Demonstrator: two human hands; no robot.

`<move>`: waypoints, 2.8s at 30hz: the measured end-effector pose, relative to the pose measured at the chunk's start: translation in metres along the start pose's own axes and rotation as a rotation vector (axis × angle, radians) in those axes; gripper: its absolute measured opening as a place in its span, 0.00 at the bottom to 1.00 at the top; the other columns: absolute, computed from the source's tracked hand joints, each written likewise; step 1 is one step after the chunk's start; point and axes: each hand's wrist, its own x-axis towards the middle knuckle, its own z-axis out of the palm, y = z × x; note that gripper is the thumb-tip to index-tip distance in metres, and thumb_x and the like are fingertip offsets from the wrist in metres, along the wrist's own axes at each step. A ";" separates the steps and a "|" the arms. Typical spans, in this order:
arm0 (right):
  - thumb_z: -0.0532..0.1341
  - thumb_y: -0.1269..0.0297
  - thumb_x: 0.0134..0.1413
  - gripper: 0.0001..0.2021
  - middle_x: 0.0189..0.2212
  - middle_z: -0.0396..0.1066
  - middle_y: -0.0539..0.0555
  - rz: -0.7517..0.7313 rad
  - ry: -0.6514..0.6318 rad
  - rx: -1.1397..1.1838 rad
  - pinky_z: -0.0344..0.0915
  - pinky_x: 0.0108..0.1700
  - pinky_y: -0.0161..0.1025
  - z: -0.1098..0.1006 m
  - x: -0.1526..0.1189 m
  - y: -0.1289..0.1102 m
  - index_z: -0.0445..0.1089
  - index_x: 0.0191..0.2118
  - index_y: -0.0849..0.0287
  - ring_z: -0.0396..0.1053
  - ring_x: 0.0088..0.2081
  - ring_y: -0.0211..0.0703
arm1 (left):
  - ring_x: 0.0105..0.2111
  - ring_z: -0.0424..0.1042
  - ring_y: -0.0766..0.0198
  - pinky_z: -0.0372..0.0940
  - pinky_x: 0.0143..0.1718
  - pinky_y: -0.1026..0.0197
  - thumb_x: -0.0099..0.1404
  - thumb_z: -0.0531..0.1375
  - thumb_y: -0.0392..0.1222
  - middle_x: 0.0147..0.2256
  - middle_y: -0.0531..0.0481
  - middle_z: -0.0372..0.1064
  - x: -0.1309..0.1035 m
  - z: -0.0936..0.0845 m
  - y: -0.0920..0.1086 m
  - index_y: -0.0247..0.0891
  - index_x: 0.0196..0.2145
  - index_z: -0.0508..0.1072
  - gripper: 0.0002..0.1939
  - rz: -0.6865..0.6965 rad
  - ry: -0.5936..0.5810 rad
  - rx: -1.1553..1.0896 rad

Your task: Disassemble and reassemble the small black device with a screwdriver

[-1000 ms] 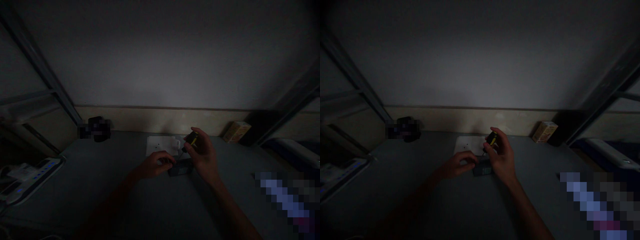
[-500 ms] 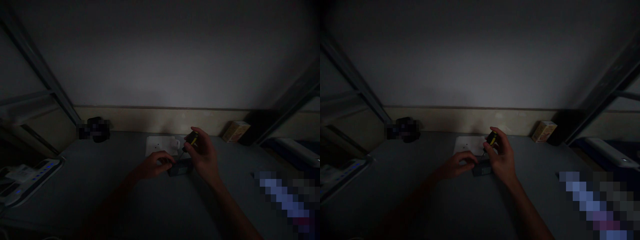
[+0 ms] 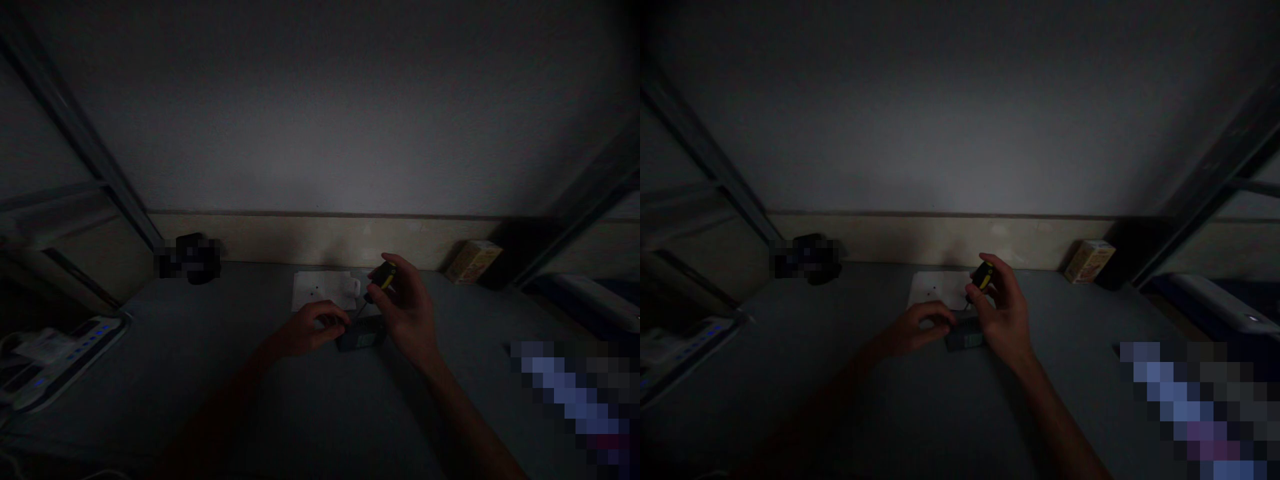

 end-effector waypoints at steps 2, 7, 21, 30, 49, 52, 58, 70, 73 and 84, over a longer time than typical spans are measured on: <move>0.67 0.65 0.59 0.24 0.43 0.72 0.52 -0.011 -0.014 -0.011 0.77 0.42 0.45 0.000 -0.001 0.000 0.67 0.59 0.43 0.74 0.43 0.46 | 0.43 0.74 0.59 0.67 0.48 0.57 0.71 0.63 0.45 0.43 0.46 0.75 0.000 0.000 -0.001 0.39 0.46 0.78 0.10 0.000 0.004 -0.010; 0.68 0.64 0.59 0.24 0.42 0.72 0.51 0.017 -0.019 0.028 0.76 0.42 0.43 -0.001 0.000 -0.001 0.67 0.59 0.42 0.74 0.43 0.45 | 0.43 0.74 0.59 0.67 0.48 0.57 0.71 0.62 0.44 0.43 0.46 0.76 -0.001 0.000 0.000 0.39 0.46 0.78 0.10 -0.012 0.003 -0.016; 0.68 0.64 0.58 0.23 0.42 0.73 0.51 0.036 -0.013 0.040 0.77 0.40 0.43 0.000 0.001 0.000 0.68 0.58 0.42 0.75 0.42 0.46 | 0.44 0.74 0.60 0.66 0.49 0.57 0.71 0.63 0.41 0.44 0.47 0.76 0.000 0.001 0.000 0.39 0.46 0.78 0.09 -0.006 0.004 -0.010; 0.69 0.64 0.58 0.23 0.41 0.73 0.51 0.023 -0.004 0.060 0.76 0.40 0.41 -0.002 0.001 0.003 0.69 0.59 0.42 0.74 0.42 0.45 | 0.44 0.74 0.59 0.66 0.49 0.57 0.70 0.63 0.41 0.43 0.47 0.76 -0.001 0.000 -0.001 0.39 0.46 0.79 0.08 0.003 0.021 0.000; 0.71 0.63 0.56 0.24 0.40 0.74 0.51 -0.007 0.138 0.101 0.76 0.39 0.41 -0.002 0.005 -0.003 0.67 0.57 0.43 0.74 0.42 0.45 | 0.41 0.74 0.62 0.68 0.43 0.62 0.72 0.63 0.45 0.42 0.47 0.71 0.007 -0.012 -0.016 0.38 0.37 0.80 0.10 0.078 0.177 0.099; 0.71 0.62 0.56 0.25 0.40 0.74 0.52 0.000 0.216 0.098 0.76 0.41 0.44 -0.006 0.008 0.001 0.67 0.57 0.42 0.74 0.42 0.46 | 0.40 0.73 0.62 0.68 0.42 0.60 0.72 0.62 0.43 0.40 0.48 0.72 0.009 -0.025 -0.035 0.39 0.40 0.80 0.08 0.003 0.390 0.311; 0.71 0.61 0.56 0.25 0.39 0.75 0.50 0.057 0.260 0.099 0.76 0.39 0.43 -0.009 0.011 0.015 0.66 0.57 0.44 0.75 0.38 0.44 | 0.44 0.73 0.58 0.67 0.51 0.56 0.72 0.63 0.41 0.40 0.48 0.73 0.009 -0.039 -0.076 0.41 0.40 0.82 0.07 -0.122 0.523 0.684; 0.72 0.59 0.53 0.25 0.36 0.71 0.49 0.172 0.277 0.140 0.74 0.36 0.40 -0.019 0.014 0.020 0.69 0.57 0.45 0.71 0.35 0.41 | 0.47 0.70 0.55 0.65 0.55 0.51 0.75 0.57 0.41 0.44 0.45 0.73 0.010 -0.039 -0.082 0.42 0.51 0.81 0.14 -0.138 0.492 0.751; 0.73 0.59 0.51 0.25 0.35 0.72 0.48 0.246 0.335 0.225 0.71 0.35 0.37 -0.025 0.017 0.016 0.70 0.54 0.46 0.71 0.34 0.40 | 0.51 0.69 0.56 0.63 0.58 0.51 0.77 0.54 0.43 0.47 0.44 0.71 0.009 -0.033 -0.062 0.41 0.54 0.79 0.17 -0.003 0.505 0.631; 0.70 0.67 0.41 0.18 0.24 0.69 0.46 0.633 0.500 0.580 0.67 0.24 0.32 -0.045 0.027 0.050 0.69 0.41 0.54 0.69 0.25 0.38 | 0.49 0.75 0.58 0.69 0.53 0.56 0.70 0.65 0.43 0.49 0.44 0.76 0.004 0.039 -0.001 0.43 0.53 0.79 0.15 0.172 0.160 0.237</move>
